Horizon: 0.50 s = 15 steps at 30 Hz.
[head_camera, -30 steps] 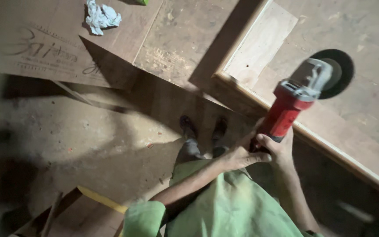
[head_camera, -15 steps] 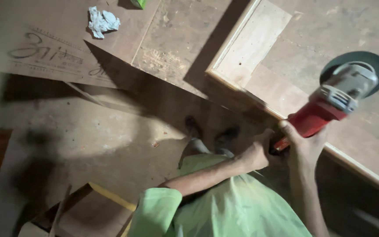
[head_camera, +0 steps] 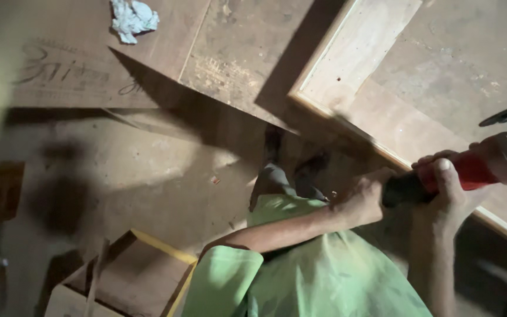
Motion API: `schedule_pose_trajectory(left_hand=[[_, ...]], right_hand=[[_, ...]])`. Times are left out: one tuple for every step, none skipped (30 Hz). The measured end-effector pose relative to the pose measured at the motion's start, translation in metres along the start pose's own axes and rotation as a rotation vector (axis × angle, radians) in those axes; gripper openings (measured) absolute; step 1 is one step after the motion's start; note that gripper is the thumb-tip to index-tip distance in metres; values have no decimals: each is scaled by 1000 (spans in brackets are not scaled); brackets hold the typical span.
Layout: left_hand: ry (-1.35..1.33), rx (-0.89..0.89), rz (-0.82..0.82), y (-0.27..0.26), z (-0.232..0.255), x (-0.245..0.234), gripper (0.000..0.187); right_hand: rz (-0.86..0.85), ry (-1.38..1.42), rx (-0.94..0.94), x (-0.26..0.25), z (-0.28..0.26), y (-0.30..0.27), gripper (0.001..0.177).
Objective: The person uses a handheld angle grinder with a sanding disc to smooth the edges and surfaces of a wooden frame. They move the tool along the frame's perimeter, then walk to another area and lift a wooden panel.
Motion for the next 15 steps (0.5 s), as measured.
schedule_pose_trajectory(left_hand=[[-8, 30, -1, 2, -4, 1, 46], [-21, 52, 2, 4, -7, 1, 50], [58, -64, -191, 6, -19, 11, 42], [138, -172, -394, 4, -32, 17, 36], [219, -274, -601, -1, -44, 22, 33], [138, -234, -607, -3, -44, 13, 41], [57, -196, -613, -10, -47, -2, 51], [-19, -151, -608, -12, -53, -23, 62], [26, -245, -621, -16, -68, -44, 52], [69, -345, -634, -22, -82, -64, 42], [113, -445, -647, -29, -97, -84, 34], [163, -539, -662, -37, -113, -105, 29], [217, -445, -573, -38, -121, -129, 21], [267, -447, -489, -42, -133, -154, 21], [316, -447, -404, -46, -144, -176, 23]], right_hand=[[16, -4, -11, 5, 2, 4, 54], [25, -29, 13, 8, 5, 7, 52], [34, -53, 38, 12, 7, 11, 49], [50, -76, 59, 14, 8, 12, 47], [46, -177, 97, 18, 8, 14, 37], [42, -279, 137, 21, 6, 16, 27], [25, -389, 156, 27, 3, 16, 26], [-2, -495, 164, 35, 0, 20, 26], [-42, -610, 150, 43, -7, 24, 33], [-104, -721, 124, 56, -10, 30, 40], [-158, -831, 86, 68, -15, 35, 47], [-230, -933, 23, 83, -17, 44, 53], [-303, -1033, -39, 98, -19, 51, 60], [-346, -1190, 44, 106, -15, 58, 63], [-389, -1345, 130, 114, -10, 65, 66]])
Point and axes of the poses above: each hand's wrist, its own y-axis towards the middle knuckle, its own x-axis out of the palm, z = x × y, the point moved 6 cm from there along y, towards the middle knuckle, and after that the axes turned 1 degree about x, right-handed, at the moved point
